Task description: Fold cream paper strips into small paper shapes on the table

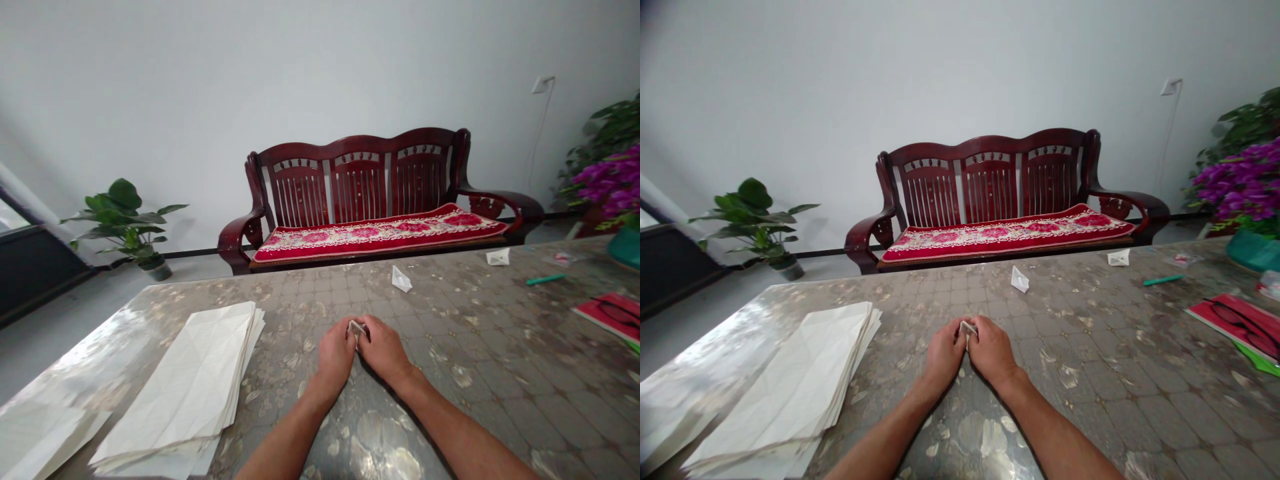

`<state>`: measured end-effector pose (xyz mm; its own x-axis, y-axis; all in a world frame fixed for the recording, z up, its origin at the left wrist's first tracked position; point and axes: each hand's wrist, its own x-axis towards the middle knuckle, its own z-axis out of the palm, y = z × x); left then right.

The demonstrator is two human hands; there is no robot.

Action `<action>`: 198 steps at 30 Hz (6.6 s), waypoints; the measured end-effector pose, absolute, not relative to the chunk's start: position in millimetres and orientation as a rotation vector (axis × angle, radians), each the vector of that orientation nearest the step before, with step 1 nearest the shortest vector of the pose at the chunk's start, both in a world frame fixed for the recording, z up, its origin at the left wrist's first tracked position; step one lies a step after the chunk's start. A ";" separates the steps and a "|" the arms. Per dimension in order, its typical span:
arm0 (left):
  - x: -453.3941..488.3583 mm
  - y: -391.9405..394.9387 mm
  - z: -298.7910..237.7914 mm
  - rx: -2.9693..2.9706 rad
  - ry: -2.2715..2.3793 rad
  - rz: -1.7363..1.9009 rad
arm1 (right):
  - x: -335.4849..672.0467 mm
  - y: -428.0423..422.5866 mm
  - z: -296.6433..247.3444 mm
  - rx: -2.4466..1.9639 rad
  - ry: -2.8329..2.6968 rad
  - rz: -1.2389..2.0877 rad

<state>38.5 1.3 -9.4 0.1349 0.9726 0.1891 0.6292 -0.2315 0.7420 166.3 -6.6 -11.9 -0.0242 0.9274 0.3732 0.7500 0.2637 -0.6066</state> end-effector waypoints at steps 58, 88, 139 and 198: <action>-7.7 -16.9 -25.4 3.046 1.063 0.391 | 216.9 -3.7 -12.8 -1.174 -2.299 0.170; -10.3 -25.2 -16.1 2.952 1.062 0.449 | 213.4 -15.3 -11.4 -1.053 -2.400 0.278; 2.3 16.1 -7.8 2.530 1.497 0.564 | 187.5 -9.5 -19.5 -1.594 -2.084 0.073; 19.7 41.0 8.3 2.311 1.713 0.204 | 169.0 13.2 12.9 -2.096 -2.182 0.335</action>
<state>19.7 41.0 8.3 0.2965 0.9542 -0.0400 0.9181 -0.2733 0.2869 169.0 13.2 12.9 -0.0494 0.9955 -0.0811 0.9739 0.0300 -0.2248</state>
